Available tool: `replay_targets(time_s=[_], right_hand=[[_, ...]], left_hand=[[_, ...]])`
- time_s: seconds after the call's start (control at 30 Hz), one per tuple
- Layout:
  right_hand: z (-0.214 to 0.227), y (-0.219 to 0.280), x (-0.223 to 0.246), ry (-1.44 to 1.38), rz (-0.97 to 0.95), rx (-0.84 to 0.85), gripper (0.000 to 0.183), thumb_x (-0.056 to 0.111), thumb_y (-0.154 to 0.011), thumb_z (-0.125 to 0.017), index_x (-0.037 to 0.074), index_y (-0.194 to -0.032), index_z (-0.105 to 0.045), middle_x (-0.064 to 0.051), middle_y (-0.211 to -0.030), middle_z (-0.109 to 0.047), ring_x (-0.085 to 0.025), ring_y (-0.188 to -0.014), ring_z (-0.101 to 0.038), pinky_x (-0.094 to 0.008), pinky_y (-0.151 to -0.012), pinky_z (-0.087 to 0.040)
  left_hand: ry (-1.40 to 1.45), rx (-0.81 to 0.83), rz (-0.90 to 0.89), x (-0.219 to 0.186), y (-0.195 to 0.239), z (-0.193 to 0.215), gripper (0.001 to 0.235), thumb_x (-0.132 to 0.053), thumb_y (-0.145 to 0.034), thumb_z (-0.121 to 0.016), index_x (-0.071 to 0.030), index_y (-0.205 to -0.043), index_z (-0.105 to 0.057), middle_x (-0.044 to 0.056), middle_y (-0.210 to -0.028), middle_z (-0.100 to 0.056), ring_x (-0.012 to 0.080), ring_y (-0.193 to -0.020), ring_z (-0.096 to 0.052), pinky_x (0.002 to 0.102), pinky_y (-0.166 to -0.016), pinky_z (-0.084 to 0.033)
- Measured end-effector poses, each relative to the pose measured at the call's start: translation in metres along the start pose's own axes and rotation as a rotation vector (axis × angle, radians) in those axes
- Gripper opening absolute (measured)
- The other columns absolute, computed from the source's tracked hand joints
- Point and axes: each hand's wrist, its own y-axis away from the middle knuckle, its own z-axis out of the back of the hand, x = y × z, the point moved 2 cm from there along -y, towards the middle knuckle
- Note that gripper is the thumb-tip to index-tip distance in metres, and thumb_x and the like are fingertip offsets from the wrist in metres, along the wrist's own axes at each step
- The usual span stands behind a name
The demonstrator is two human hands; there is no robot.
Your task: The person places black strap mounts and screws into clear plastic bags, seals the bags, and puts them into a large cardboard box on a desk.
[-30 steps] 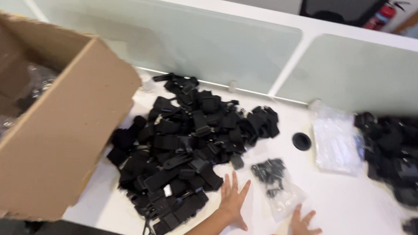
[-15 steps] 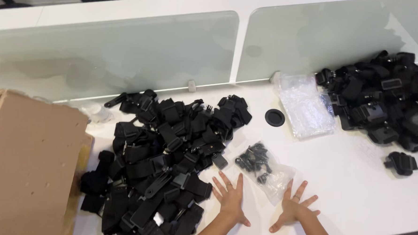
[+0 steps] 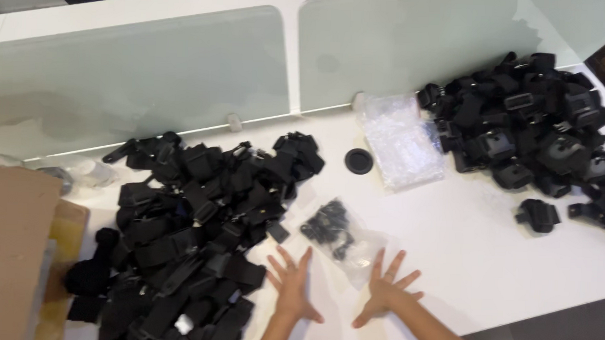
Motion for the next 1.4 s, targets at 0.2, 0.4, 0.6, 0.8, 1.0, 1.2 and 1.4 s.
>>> replay_targets(time_s=[0.2, 0.4, 0.6, 0.8, 1.0, 1.2, 1.4], right_hand=[[-0.004, 0.004, -0.030, 0.028, 0.270, -0.189, 0.173, 0.069, -0.056, -0.098, 0.017, -0.156, 0.032, -0.044, -0.152, 0.040, -0.077, -0.135, 0.026, -0.086, -0.107, 0.002], [0.038, -0.014, -0.097, 0.216, 0.528, -0.333, 0.132, 0.061, -0.066, -0.089, 0.028, -0.163, -0.006, -0.024, -0.167, 0.018, -0.052, -0.153, 0.016, -0.085, -0.109, -0.002], [0.112, -0.046, -0.206, -0.025, 0.426, -0.666, 0.114, 0.043, -0.069, -0.091, 0.028, -0.160, -0.025, -0.015, -0.168, 0.011, -0.043, -0.155, 0.009, -0.072, -0.118, -0.009], [0.126, -0.075, -0.306, -0.375, 0.580, -0.824, 0.081, 0.030, -0.078, -0.082, 0.020, -0.150, -0.046, -0.014, -0.165, -0.034, -0.038, -0.153, -0.031, -0.049, -0.121, -0.035], [0.144, -0.079, -0.357, -0.495, 0.698, -1.386, 0.072, 0.022, -0.081, -0.079, 0.007, -0.146, -0.051, -0.018, -0.148, -0.056, -0.042, -0.142, -0.048, -0.046, -0.115, -0.041], [0.150, -0.077, -0.346, -0.430, 0.585, -1.229, 0.058, 0.016, -0.082, -0.079, 0.012, -0.137, -0.060, -0.017, -0.146, -0.060, -0.038, -0.133, -0.056, -0.044, -0.108, -0.049], [0.108, -0.052, -0.271, -1.151, 0.642, -0.360, 0.049, 0.029, -0.093, -0.068, 0.011, -0.138, -0.060, -0.014, -0.121, -0.070, -0.025, -0.104, -0.071, -0.041, -0.085, -0.061]], left_hand=[[0.150, -0.175, 0.133, 0.016, -0.021, -0.026, 0.099, -0.048, -0.059, -0.103, -0.035, -0.145, -0.055, 0.025, -0.170, 0.006, 0.0530, -0.153, 0.016, 0.069, -0.120, 0.005], [0.374, -0.811, 0.085, -0.023, -0.018, -0.013, 0.072, -0.040, -0.083, -0.081, -0.011, -0.142, -0.052, 0.025, -0.166, -0.026, 0.0537, -0.152, -0.015, 0.071, -0.117, -0.007], [0.227, -0.911, -0.287, -0.158, -0.034, -0.025, 0.069, -0.034, -0.084, -0.075, -0.004, -0.142, -0.052, 0.025, -0.161, -0.033, 0.0498, -0.153, -0.021, 0.063, -0.122, -0.017], [0.042, -0.441, -0.330, -0.256, -0.088, -0.098, 0.084, -0.041, -0.083, -0.076, -0.009, -0.150, -0.036, 0.025, -0.165, -0.014, 0.0455, -0.152, -0.008, 0.062, -0.120, -0.009], [-0.098, -0.484, -0.321, -0.253, -0.077, -0.158, 0.078, -0.049, -0.097, -0.060, -0.010, -0.157, -0.029, 0.022, -0.166, -0.014, 0.0427, -0.153, -0.008, 0.062, -0.119, -0.006], [-0.094, -0.395, -0.295, -0.225, -0.052, -0.165, 0.069, -0.041, -0.103, -0.056, -0.014, -0.162, -0.031, 0.016, -0.172, -0.019, 0.0396, -0.159, -0.015, 0.058, -0.125, -0.008], [0.208, -0.427, -0.312, -0.249, 0.014, -0.151, 0.124, -0.057, -0.072, -0.086, -0.004, -0.160, -0.016, 0.027, -0.166, -0.014, 0.0489, -0.150, -0.014, 0.061, -0.117, -0.019]])
